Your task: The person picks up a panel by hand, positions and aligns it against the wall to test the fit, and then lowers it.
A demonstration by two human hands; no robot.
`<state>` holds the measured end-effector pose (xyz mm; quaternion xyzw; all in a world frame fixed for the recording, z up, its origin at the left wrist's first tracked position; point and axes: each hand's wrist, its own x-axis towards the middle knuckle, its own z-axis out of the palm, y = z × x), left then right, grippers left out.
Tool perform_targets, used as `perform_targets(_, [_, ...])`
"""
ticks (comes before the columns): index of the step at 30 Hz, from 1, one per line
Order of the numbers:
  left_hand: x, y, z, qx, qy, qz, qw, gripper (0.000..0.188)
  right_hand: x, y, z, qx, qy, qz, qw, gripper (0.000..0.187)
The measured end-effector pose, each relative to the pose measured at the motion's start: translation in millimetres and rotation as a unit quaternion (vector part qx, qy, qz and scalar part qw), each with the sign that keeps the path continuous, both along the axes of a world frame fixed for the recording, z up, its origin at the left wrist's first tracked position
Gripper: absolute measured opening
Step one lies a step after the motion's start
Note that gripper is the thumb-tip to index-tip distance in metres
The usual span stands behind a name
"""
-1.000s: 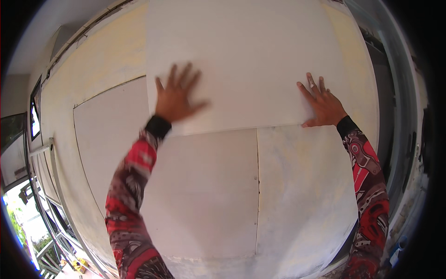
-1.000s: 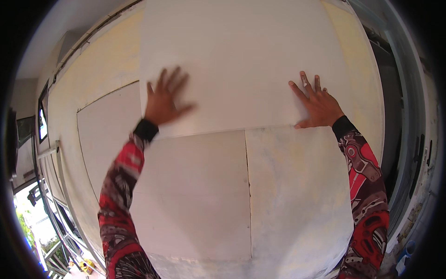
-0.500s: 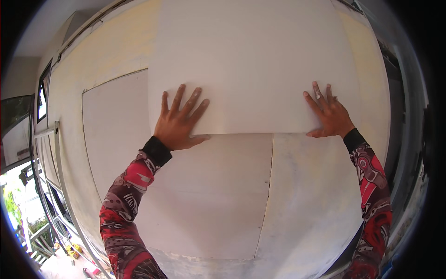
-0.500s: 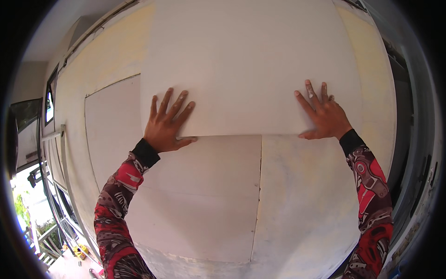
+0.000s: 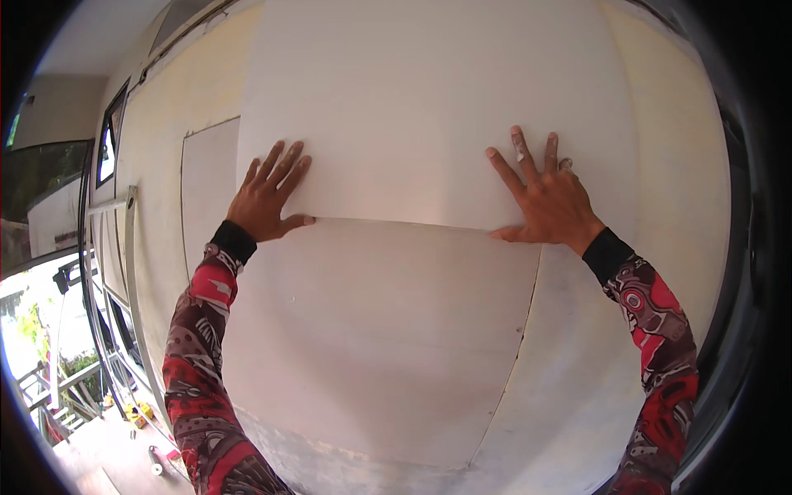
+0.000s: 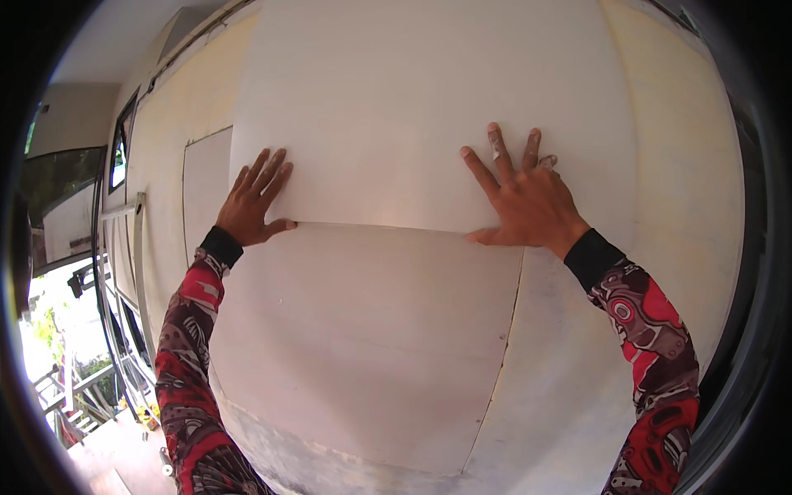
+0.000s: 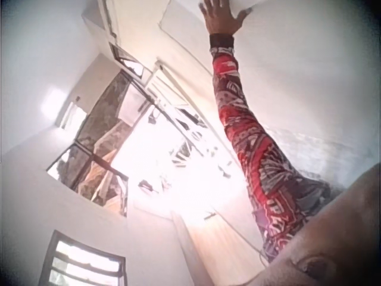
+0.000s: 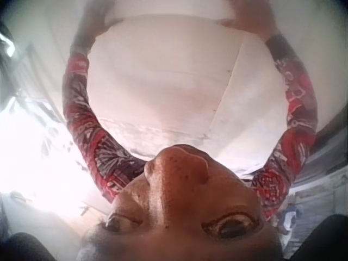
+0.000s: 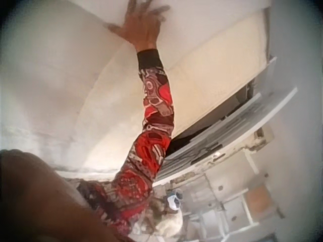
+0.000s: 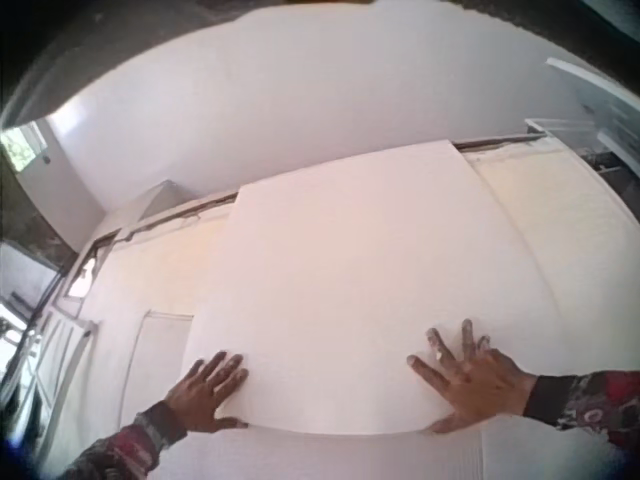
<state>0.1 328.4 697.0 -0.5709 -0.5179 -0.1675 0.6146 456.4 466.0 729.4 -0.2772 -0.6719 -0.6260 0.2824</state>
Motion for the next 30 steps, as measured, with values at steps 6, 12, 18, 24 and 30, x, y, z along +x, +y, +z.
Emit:
perform_targets(6, [-3, 0, 4, 0.018, 0.007, -0.008, 1.0, 0.103, 2, 8, 2, 0.026, -0.017, 0.056, 0.998, 0.115])
perform_targets(12, [-9, -10, -2, 0.015, 0.003, 0.004, 1.0, 0.105, -8, 6, 1, 0.039, -0.033, 0.083, 0.995, 0.113])
perform_targets(18, [-6, -21, -4, -0.001, -0.009, 0.02, 1.0, 0.106, -11, -4, -5, -0.001, -0.013, 0.065, 0.998, 0.116])
perform_targets(24, [1, -31, -7, -0.036, -0.055, 0.062, 0.996, 0.105, -13, -10, -9, 0.011, -0.026, 0.097, 0.995, 0.111])
perform_targets(30, [8, -34, -8, -0.047, -0.086, 0.056, 0.994, 0.106, -12, -13, -12, 0.006, -0.018, 0.102, 0.995, 0.11])
